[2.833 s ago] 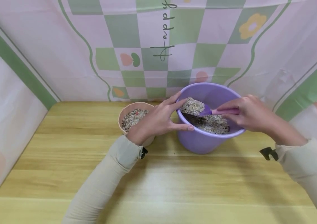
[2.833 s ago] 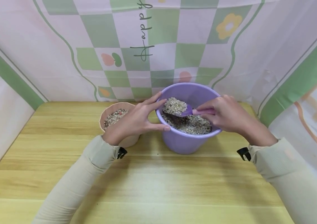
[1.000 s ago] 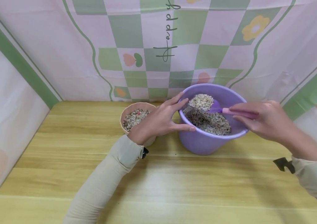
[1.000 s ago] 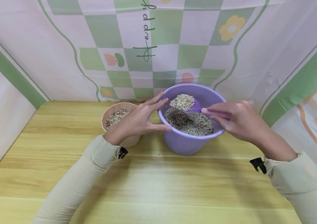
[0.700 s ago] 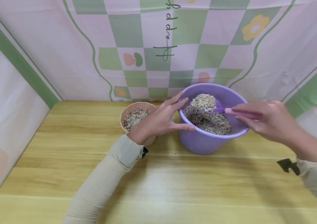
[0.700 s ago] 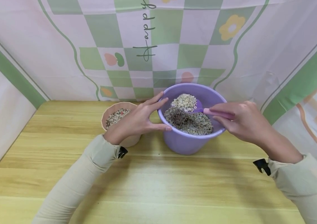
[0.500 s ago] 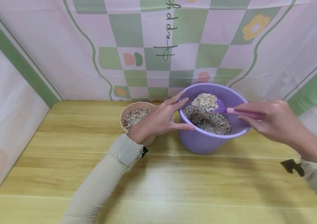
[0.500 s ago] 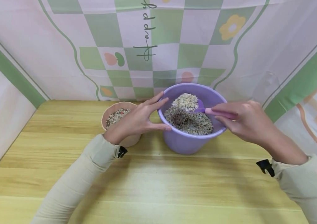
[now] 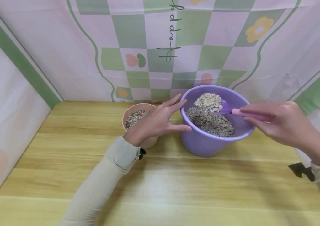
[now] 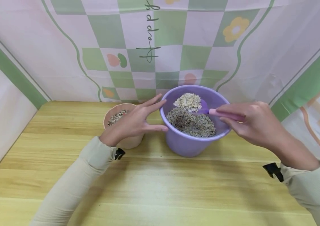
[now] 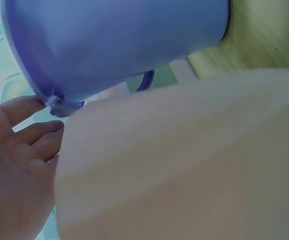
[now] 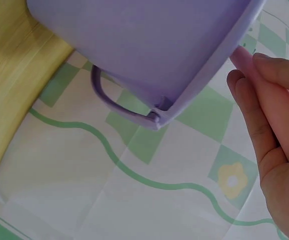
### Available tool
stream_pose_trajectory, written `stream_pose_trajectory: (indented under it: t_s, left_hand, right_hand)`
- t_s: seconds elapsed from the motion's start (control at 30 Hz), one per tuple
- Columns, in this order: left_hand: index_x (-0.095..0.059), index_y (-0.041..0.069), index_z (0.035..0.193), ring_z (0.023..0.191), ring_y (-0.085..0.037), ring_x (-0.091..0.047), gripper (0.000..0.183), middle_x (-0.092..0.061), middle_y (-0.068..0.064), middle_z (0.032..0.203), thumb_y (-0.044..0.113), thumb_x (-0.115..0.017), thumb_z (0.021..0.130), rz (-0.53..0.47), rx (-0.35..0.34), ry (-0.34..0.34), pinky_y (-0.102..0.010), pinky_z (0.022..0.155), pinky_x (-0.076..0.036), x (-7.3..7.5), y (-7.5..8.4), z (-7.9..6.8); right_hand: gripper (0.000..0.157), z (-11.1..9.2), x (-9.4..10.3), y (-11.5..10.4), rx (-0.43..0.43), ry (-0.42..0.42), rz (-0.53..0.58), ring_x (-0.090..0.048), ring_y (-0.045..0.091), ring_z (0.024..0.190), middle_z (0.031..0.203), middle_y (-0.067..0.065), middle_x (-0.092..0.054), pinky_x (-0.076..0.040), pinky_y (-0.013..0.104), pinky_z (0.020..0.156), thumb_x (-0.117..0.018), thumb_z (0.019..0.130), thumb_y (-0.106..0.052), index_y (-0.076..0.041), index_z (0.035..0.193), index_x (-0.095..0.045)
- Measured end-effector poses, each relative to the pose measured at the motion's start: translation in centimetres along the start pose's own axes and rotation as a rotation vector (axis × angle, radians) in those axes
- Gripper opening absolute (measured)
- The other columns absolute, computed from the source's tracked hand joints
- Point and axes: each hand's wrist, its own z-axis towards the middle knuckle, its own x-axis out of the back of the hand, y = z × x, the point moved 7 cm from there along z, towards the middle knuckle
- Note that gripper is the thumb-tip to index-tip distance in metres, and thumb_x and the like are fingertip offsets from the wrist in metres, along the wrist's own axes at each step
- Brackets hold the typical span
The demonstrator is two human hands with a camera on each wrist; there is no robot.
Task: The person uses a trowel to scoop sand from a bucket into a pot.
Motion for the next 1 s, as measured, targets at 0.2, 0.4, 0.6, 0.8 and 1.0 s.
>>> stream_pose_trajectory:
  t_s: [0.2, 0.4, 0.6, 0.8, 1.0]
  left_hand:
    - [-0.029, 0.026, 0.158, 0.148, -0.03, -0.025, 0.097, -0.006, 0.005, 0.166, 0.072, -0.065, 0.081, 0.002, 0.018, 0.019, -0.045, 0.112, -0.036, 0.8, -0.7, -0.8]
    - [-0.029, 0.02, 0.158, 0.096, -0.012, -0.066, 0.096, -0.009, 0.001, 0.166, 0.07, -0.064, 0.083, 0.012, 0.034, 0.021, -0.027, 0.085, -0.054, 1.8, -1.6, -1.7]
    - [-0.034, 0.027, 0.156, 0.123, -0.018, -0.058, 0.097, -0.019, 0.005, 0.164, 0.082, -0.055, 0.079, 0.172, 0.107, 0.032, -0.029, 0.058, -0.05, 3.1, -2.7, -2.8]
    - [-0.035, 0.02, 0.156, 0.147, -0.024, -0.028, 0.095, -0.015, 0.005, 0.165, 0.073, -0.063, 0.082, 0.045, 0.114, 0.026, -0.044, 0.113, -0.035, 3.5, -4.3, -4.0]
    - [-0.04, 0.02, 0.153, 0.149, -0.023, -0.023, 0.093, -0.015, 0.003, 0.165, 0.071, -0.067, 0.08, -0.004, 0.132, 0.026, -0.045, 0.117, -0.029, 3.9, -6.1, -5.2]
  right_hand:
    - [0.059, 0.6, 0.0, -0.5, 0.003, 0.005, 0.033, -0.059, -0.019, 0.087, 0.102, -0.012, -0.066, -0.049, 0.005, 0.064, -0.059, 0.094, -0.055, 0.0, 0.093, -0.079]
    - [0.058, 1.2, 0.0, -1.3, 0.022, 0.02, 0.078, -0.059, -0.018, 0.09, 0.102, -0.01, -0.067, -0.049, 0.006, 0.064, -0.062, 0.093, -0.053, 0.003, 0.092, -0.078]
    - [0.054, 2.1, -0.4, -2.4, 0.058, 0.011, 0.143, -0.063, -0.015, 0.089, 0.101, -0.005, -0.071, -0.05, 0.007, 0.063, -0.063, 0.094, -0.049, 0.003, 0.095, -0.078]
    - [0.049, 2.7, -1.2, -3.1, 0.082, -0.032, 0.171, -0.064, -0.013, 0.092, 0.103, -0.007, -0.072, -0.051, 0.008, 0.067, -0.063, 0.095, -0.046, -0.001, 0.097, -0.079]
    - [0.047, 3.2, -1.7, -3.8, 0.11, -0.04, 0.184, -0.068, -0.006, 0.084, 0.096, 0.006, -0.075, -0.052, 0.01, 0.063, -0.063, 0.095, -0.046, -0.002, 0.097, -0.079]
